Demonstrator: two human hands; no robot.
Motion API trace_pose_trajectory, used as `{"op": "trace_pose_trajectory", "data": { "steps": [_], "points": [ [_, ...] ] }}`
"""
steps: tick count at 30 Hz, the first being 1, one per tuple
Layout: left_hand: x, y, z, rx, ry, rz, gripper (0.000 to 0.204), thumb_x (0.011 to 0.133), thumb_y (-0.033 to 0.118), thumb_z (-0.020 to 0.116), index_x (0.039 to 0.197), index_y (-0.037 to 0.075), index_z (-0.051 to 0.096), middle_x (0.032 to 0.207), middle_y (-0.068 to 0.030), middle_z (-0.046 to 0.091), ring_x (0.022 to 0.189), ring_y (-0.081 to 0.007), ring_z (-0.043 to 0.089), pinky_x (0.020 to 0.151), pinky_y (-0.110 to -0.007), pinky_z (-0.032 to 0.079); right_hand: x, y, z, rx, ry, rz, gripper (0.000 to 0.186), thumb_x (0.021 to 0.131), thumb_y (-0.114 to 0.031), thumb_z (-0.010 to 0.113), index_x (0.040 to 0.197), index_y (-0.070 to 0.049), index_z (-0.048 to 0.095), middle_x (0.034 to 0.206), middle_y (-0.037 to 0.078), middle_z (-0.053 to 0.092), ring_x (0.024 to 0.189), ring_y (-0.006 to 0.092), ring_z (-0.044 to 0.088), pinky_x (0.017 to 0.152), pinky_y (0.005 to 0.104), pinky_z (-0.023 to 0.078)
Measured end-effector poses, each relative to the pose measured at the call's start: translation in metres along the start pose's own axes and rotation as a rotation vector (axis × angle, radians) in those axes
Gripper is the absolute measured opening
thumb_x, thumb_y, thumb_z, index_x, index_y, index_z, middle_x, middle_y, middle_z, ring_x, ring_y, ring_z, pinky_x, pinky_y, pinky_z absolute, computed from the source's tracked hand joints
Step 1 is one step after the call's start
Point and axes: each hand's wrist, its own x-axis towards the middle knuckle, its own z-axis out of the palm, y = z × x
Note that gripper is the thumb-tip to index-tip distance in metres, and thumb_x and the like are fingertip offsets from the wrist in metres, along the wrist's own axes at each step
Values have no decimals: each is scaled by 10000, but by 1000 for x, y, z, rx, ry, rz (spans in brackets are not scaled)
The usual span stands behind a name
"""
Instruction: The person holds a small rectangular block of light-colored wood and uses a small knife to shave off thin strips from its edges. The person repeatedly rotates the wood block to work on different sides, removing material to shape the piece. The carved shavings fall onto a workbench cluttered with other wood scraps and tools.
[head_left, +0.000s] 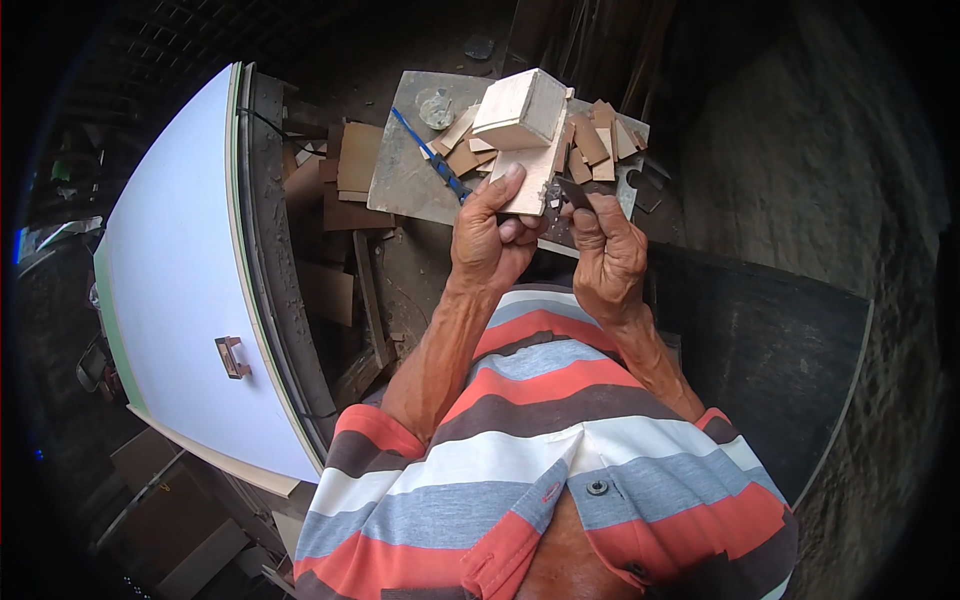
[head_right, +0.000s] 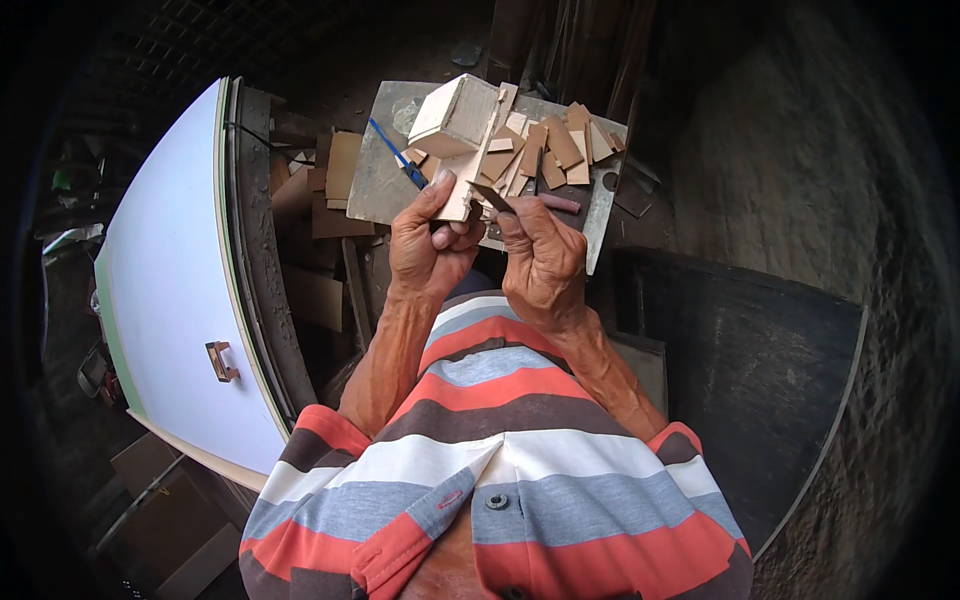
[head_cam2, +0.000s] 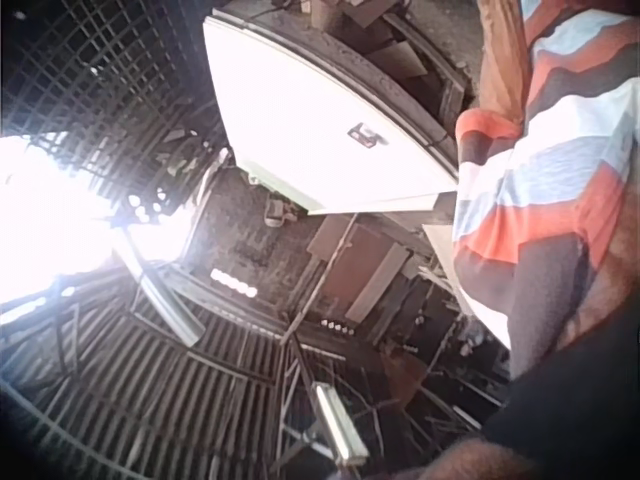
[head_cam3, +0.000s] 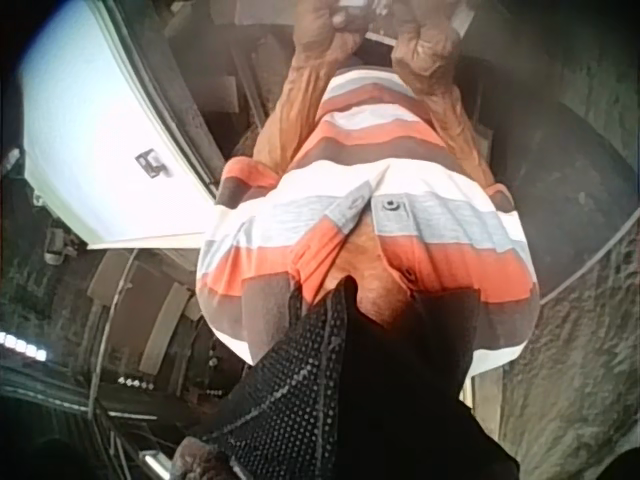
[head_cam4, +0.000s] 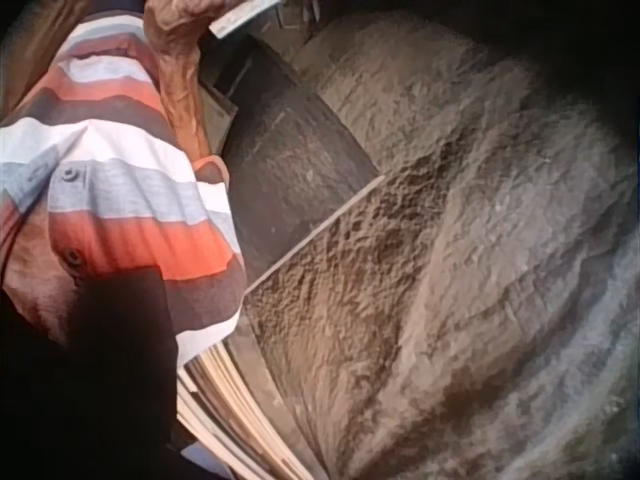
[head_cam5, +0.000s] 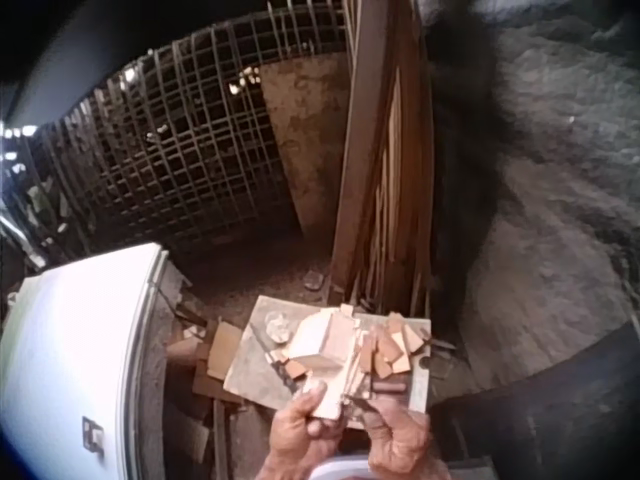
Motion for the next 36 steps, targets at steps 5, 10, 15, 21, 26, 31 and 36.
{"op": "trace_pose_trajectory", "data": {
  "steps": [5,10,15,21,26,31,36],
  "points": [
    [4,5,-9,-7,-26,6,194,957,191,528,820,57,557,613,-14,566,399,-12,394,419,-179,285,1,-8,-1,-48,-75,-3,87,895,-40,575,959,9,608,733,169,602,622,349,608,529,377,443],
    [6,4,-14,-3,-28,-4,189,958,192,527,828,56,551,603,-17,556,394,-14,385,417,-178,283,1,-1,-3,-116,-122,-26,64,889,-44,578,926,4,598,724,160,587,623,353,600,525,389,442],
    [4,-5,-8,1,29,49,151,955,184,533,903,43,545,662,-25,567,432,-27,416,430,-170,313,1,7,3,-317,-45,-100,55,889,-56,575,906,-4,581,732,150,570,627,341,588,532,384,447],
    [2,-11,-11,231,106,317,244,935,189,585,1098,22,517,781,-46,609,500,-50,487,424,-151,349,3,8,-1,330,100,389,238,1011,-209,441,1177,-39,426,791,-2,503,718,47,447,627,229,401],
    [1,3,1,293,142,414,186,940,178,577,1023,17,537,758,-38,603,491,-40,470,415,-156,329,-3,12,-8,372,-100,363,126,977,-115,514,1082,-51,537,848,-6,517,727,41,436,658,189,372],
    [3,7,-14,26,-32,172,180,936,203,577,981,32,545,721,-32,593,456,-32,445,434,-149,349,0,7,-5,486,-116,388,70,942,-59,555,1000,-42,592,862,-15,544,742,44,463,675,193,387],
    [2,3,-5,-66,83,56,151,937,174,553,858,46,538,637,-12,544,434,-34,406,434,-185,295,5,8,-7,392,-131,328,56,918,-42,589,972,-41,605,844,-2,561,765,66,504,704,206,414]
  ]
}}
